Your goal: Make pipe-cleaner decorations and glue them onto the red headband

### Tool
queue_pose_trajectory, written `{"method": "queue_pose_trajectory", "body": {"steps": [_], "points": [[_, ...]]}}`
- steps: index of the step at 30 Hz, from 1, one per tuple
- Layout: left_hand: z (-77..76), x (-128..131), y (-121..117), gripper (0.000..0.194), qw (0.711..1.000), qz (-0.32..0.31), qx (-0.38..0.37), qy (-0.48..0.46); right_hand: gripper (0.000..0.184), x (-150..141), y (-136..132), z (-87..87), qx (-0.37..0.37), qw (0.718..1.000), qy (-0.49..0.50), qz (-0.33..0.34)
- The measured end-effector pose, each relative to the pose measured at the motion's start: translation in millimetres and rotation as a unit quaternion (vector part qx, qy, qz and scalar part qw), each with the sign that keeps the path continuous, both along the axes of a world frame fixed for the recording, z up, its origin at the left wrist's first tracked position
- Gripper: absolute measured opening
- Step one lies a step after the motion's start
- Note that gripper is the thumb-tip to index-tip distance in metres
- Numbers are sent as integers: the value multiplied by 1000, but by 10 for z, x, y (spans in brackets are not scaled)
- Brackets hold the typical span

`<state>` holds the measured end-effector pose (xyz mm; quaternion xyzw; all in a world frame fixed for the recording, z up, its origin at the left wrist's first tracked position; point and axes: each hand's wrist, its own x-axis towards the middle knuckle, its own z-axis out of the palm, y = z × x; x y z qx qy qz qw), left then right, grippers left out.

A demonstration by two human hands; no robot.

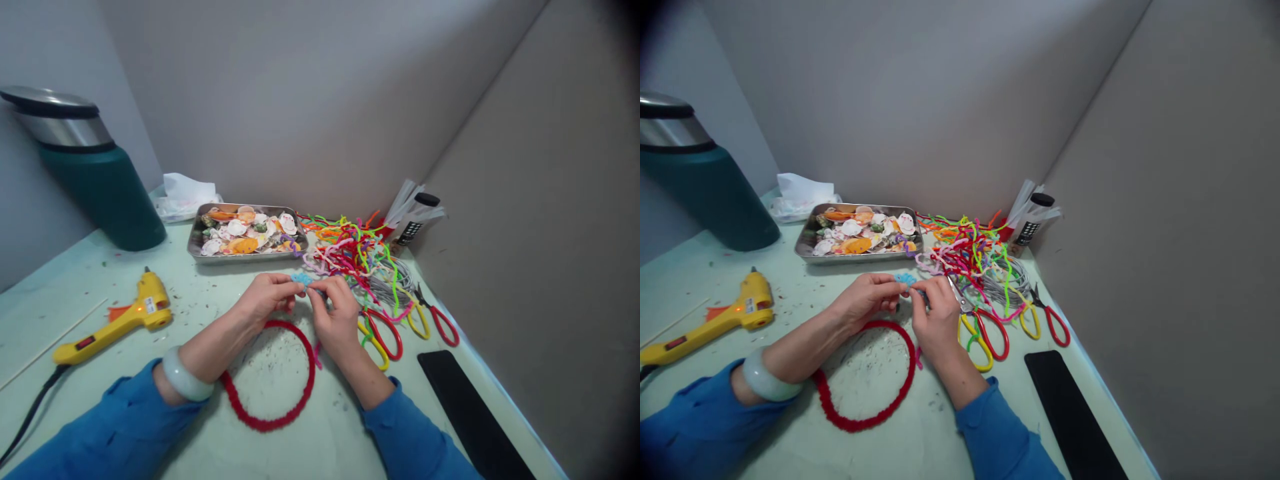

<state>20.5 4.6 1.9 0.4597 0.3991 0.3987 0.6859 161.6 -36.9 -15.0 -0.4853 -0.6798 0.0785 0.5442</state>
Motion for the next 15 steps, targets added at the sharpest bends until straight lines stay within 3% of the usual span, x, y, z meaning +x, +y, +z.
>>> {"method": "queue_pose_trajectory", "body": {"steps": [10, 15], "points": [[-9, 7, -9, 12, 999, 8, -27, -24, 12, 20, 12, 21, 7, 1000, 18, 14], [26, 2, -14, 13, 1000, 7, 3, 5, 12, 35, 12, 22, 8, 1000, 5, 12]]}}
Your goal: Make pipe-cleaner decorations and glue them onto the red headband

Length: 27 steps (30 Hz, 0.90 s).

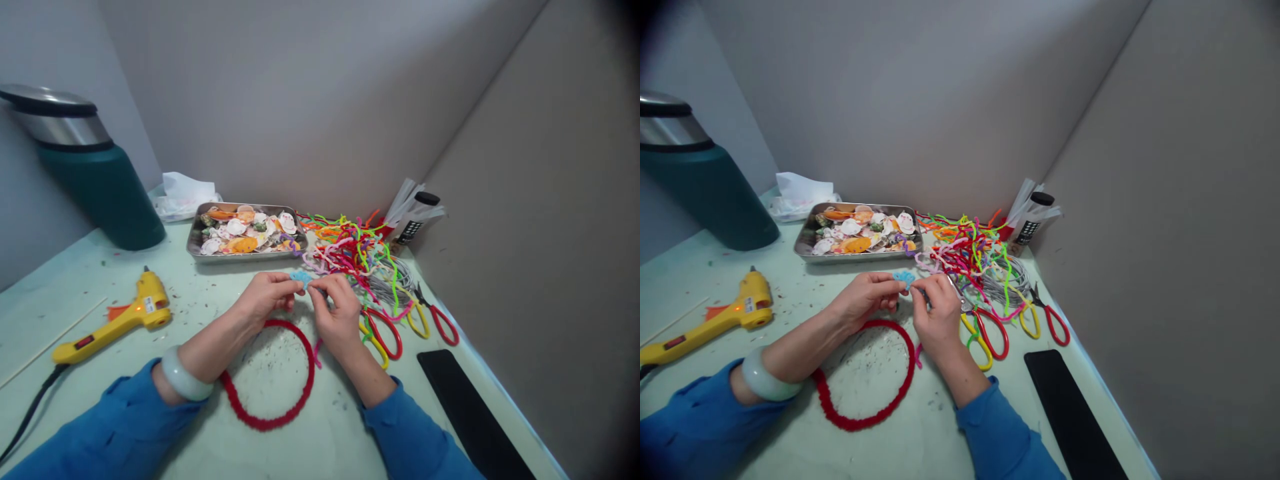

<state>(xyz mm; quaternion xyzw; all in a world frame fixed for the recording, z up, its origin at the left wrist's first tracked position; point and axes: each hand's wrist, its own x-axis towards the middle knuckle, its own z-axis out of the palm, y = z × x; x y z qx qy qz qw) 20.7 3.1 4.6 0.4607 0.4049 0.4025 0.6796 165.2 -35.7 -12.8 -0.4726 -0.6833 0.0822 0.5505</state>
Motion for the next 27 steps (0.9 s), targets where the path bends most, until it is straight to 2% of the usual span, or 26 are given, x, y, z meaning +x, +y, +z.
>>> {"method": "queue_pose_trajectory", "body": {"steps": [4, 9, 15, 22, 27], "points": [[10, -5, -14, 17, 999, 4, 23, 42, 12, 3, 6, 3, 3, 1000, -5, 4], [-22, 5, -5, 20, 1000, 13, 6, 20, 8, 16, 19, -31, 8, 998, -63, -9], [-52, 0, 9, 19, 1000, 15, -4, 10, 12, 49, 27, -50, 16, 995, -95, -24], [-45, -24, 21, 22, 1000, -5, -19, 19, 15, 87, 63, -17, -11, 997, -45, 54], [-5, -16, 9, 23, 999, 4, -20, 43, 16, 89, 77, -25, -23, 997, -28, 63]]}}
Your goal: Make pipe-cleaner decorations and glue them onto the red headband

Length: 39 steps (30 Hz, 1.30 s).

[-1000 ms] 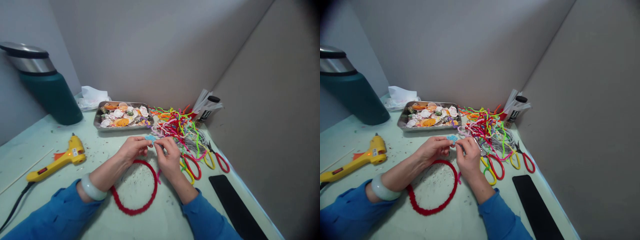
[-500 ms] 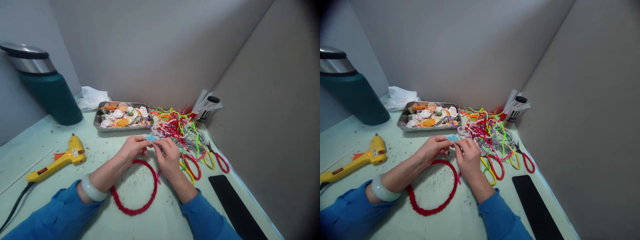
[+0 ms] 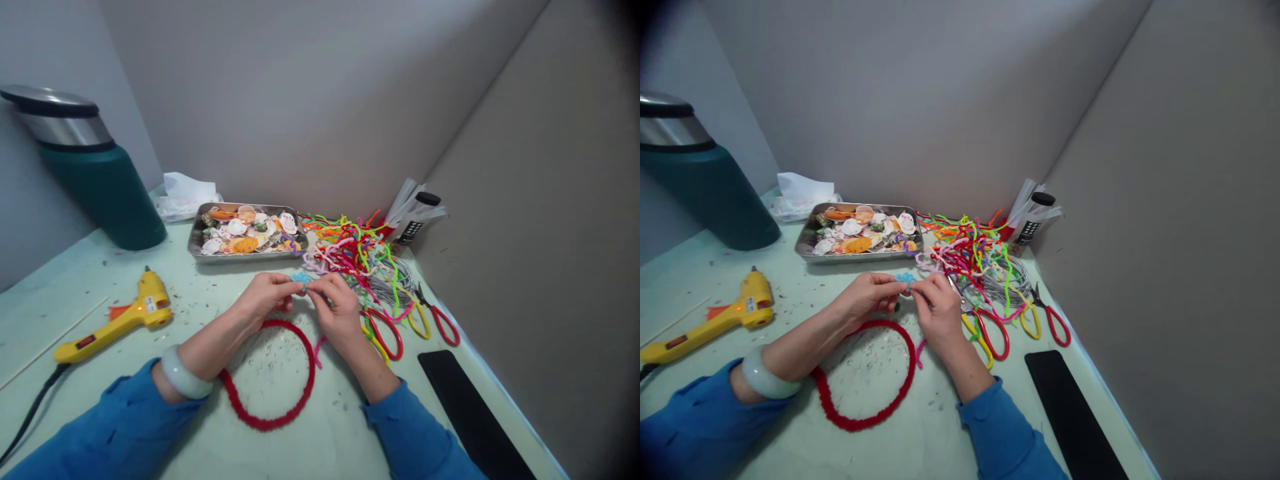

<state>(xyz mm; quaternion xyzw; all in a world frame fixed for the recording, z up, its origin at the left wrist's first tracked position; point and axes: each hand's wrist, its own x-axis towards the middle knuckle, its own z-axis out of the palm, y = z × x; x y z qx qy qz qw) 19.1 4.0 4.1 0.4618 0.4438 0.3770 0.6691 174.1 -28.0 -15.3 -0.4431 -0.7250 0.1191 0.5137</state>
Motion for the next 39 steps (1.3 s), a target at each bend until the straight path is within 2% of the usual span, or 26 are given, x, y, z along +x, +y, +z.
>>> {"method": "queue_pose_trajectory", "body": {"steps": [9, 17, 27, 39], "points": [[12, 27, -23, 23, 999, 20, 41, 27, 13, -29, -47, -10, 16, 997, -54, -46], [4, 22, -17, 22, 1000, 13, 20, -14, 11, -82, -62, 30, -1, 998, 34, -53], [4, 57, -41, 18, 998, 6, 51, 41, 10, -76, -27, 7, -22, 992, 64, -102], [-10, 44, -39, 22, 999, 7, 42, 17, 7, -68, -42, 44, -2, 997, 27, -70]]}}
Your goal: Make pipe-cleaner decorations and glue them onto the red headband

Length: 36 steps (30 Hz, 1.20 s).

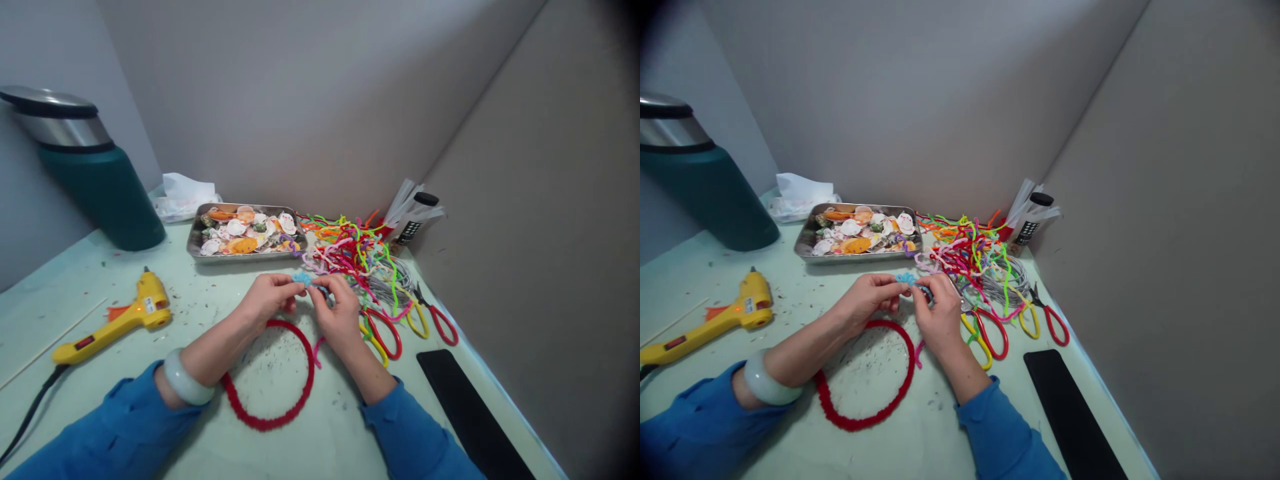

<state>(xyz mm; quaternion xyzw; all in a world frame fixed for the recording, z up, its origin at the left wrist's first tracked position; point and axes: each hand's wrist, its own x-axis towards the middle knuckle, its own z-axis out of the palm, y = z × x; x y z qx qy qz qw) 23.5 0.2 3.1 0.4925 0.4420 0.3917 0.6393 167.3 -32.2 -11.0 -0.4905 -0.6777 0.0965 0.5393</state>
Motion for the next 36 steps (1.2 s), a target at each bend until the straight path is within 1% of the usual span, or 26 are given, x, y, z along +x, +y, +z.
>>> {"method": "queue_pose_trajectory", "body": {"steps": [8, 15, 17, 21, 26, 32, 36], "points": [[7, -16, 11, 24, 999, -7, -35, -10, 13, 33, 20, -26, -5, 999, -10, 44], [24, -29, 16, 23, 999, -30, -41, -13, 12, 81, 47, 17, -27, 996, 3, 88], [46, -22, 5, 23, 999, -23, -33, -7, 10, 81, 45, 23, -30, 996, 10, 82], [80, -11, -14, 20, 1000, -9, -16, -7, 8, 64, 31, 22, -16, 999, 16, 49], [90, -11, -22, 19, 1000, -7, 2, 6, 9, 53, 19, 18, -4, 999, 7, 37], [56, 23, -35, 22, 999, 0, 14, 48, 8, 11, 9, -18, 0, 1000, 4, -17], [8, 40, -34, 22, 1000, 10, 2, 16, 8, -7, 8, -35, -4, 999, 12, -31]]}}
